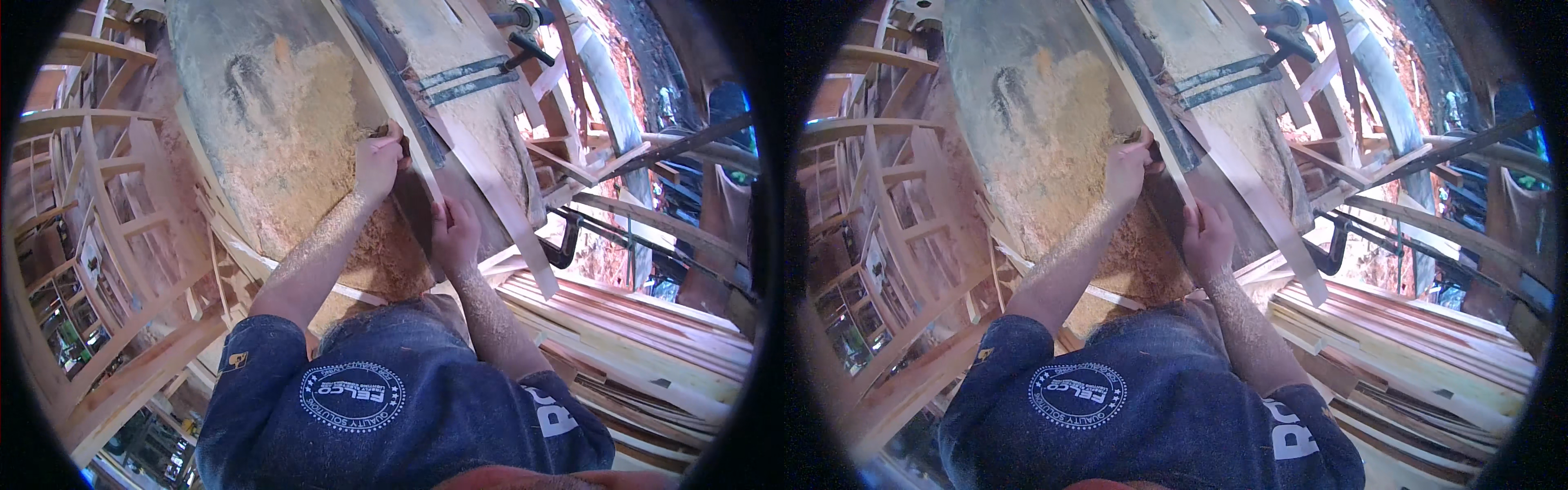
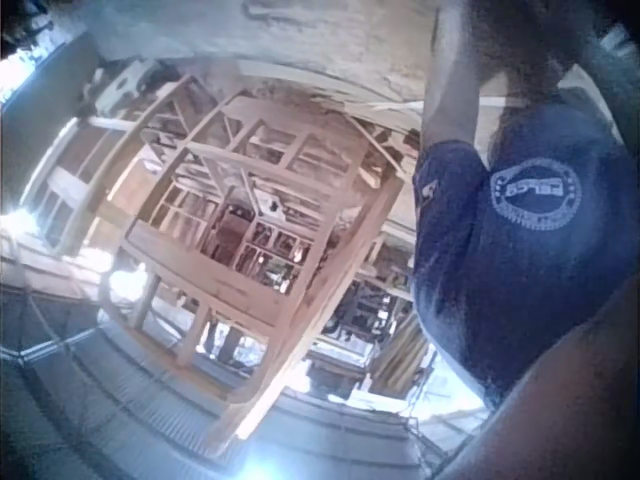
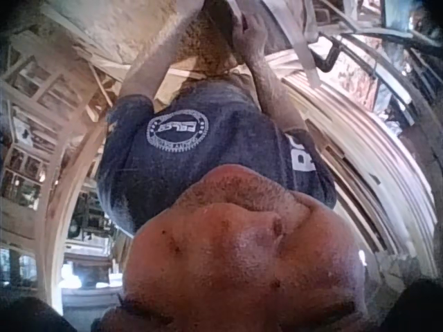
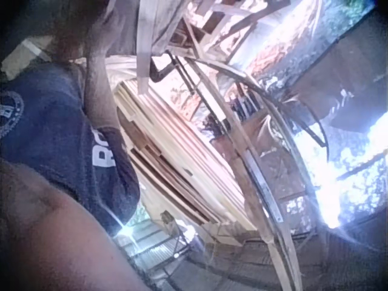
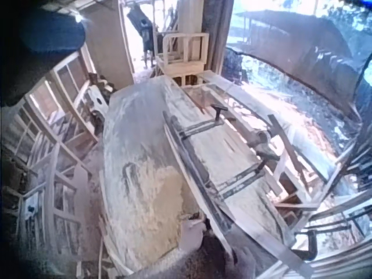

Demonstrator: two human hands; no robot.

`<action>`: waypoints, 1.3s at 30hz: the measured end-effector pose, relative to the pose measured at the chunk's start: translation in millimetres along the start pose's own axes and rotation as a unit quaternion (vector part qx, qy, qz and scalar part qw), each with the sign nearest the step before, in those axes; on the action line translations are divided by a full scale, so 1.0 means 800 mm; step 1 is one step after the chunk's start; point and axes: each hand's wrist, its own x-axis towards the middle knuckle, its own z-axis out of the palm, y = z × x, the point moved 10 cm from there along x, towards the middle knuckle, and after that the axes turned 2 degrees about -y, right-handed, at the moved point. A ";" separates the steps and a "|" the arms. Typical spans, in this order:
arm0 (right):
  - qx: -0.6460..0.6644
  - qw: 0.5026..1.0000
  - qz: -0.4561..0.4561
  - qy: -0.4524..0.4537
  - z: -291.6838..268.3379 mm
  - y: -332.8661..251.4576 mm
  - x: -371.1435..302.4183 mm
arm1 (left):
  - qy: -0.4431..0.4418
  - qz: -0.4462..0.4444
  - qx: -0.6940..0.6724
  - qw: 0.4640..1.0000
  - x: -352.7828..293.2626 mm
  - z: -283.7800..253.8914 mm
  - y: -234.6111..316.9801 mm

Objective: The person selects wooden strips from a pile and feeds them one by one through a saw to cut them.

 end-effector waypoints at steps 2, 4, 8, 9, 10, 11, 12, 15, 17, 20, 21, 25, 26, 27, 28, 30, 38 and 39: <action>0.005 1.000 0.005 -0.010 0.002 -0.006 0.004 | -0.009 -0.017 0.023 1.000 0.008 -0.015 -0.013; 0.010 1.000 0.012 -0.018 0.007 -0.007 0.009 | -0.019 -0.034 0.048 0.998 0.014 -0.020 -0.012; 0.016 1.000 0.004 0.003 0.011 -0.009 0.022 | -0.009 -0.016 0.085 0.996 0.025 -0.018 -0.001; -0.005 1.000 -0.023 0.020 0.008 -0.017 0.026 | 0.015 0.020 0.110 0.994 0.026 -0.020 0.012; -0.004 1.000 -0.022 0.021 0.009 -0.019 0.030 | 0.014 0.020 0.112 0.993 0.029 -0.017 0.016; 0.002 1.000 -0.016 0.022 0.011 -0.019 0.033 | 0.017 -0.001 0.102 0.995 0.031 -0.017 0.015; 0.008 1.000 -0.012 0.022 0.012 -0.020 0.036 | 0.020 -0.021 0.093 0.995 0.033 -0.016 0.014; 0.003 1.000 -0.014 0.022 0.025 -0.017 0.048 | -0.006 -0.028 0.100 0.995 0.057 -0.028 0.010; 0.011 0.999 -0.033 0.031 0.026 -0.032 0.057 | -0.006 -0.024 0.103 0.994 0.068 -0.035 0.013; -0.011 0.997 -0.067 0.041 0.035 -0.047 0.064 | 0.007 -0.012 0.097 0.995 0.080 -0.051 0.026; -0.044 0.995 -0.076 0.045 0.042 -0.044 0.063 | 0.017 -0.011 0.087 0.996 0.077 -0.057 0.027; 0.136 0.990 -0.009 0.040 0.054 0.004 0.061 | 0.048 0.296 0.624 0.722 0.075 -0.024 0.057; -0.071 0.986 -0.138 0.059 0.030 -0.018 0.044 | 0.001 0.278 0.669 0.689 0.075 0.009 0.035; -0.055 0.987 -0.135 0.066 0.020 -0.003 0.033 | 0.004 0.295 0.703 0.647 0.049 0.036 0.040; -0.091 0.993 -0.069 -0.027 0.022 0.013 0.021 | 0.002 0.288 0.713 0.640 0.024 0.045 0.034; -0.084 0.986 -0.146 -0.002 0.002 0.004 -0.026 | 0.061 0.218 0.422 0.878 -0.016 0.009 0.022; -0.095 0.981 -0.164 -0.035 -0.115 0.109 -0.231 | 0.033 0.112 0.260 0.958 -0.240 0.083 -0.087; -0.089 0.985 -0.137 -0.055 -0.134 0.114 -0.259 | -0.046 0.111 0.333 0.935 -0.267 0.104 -0.098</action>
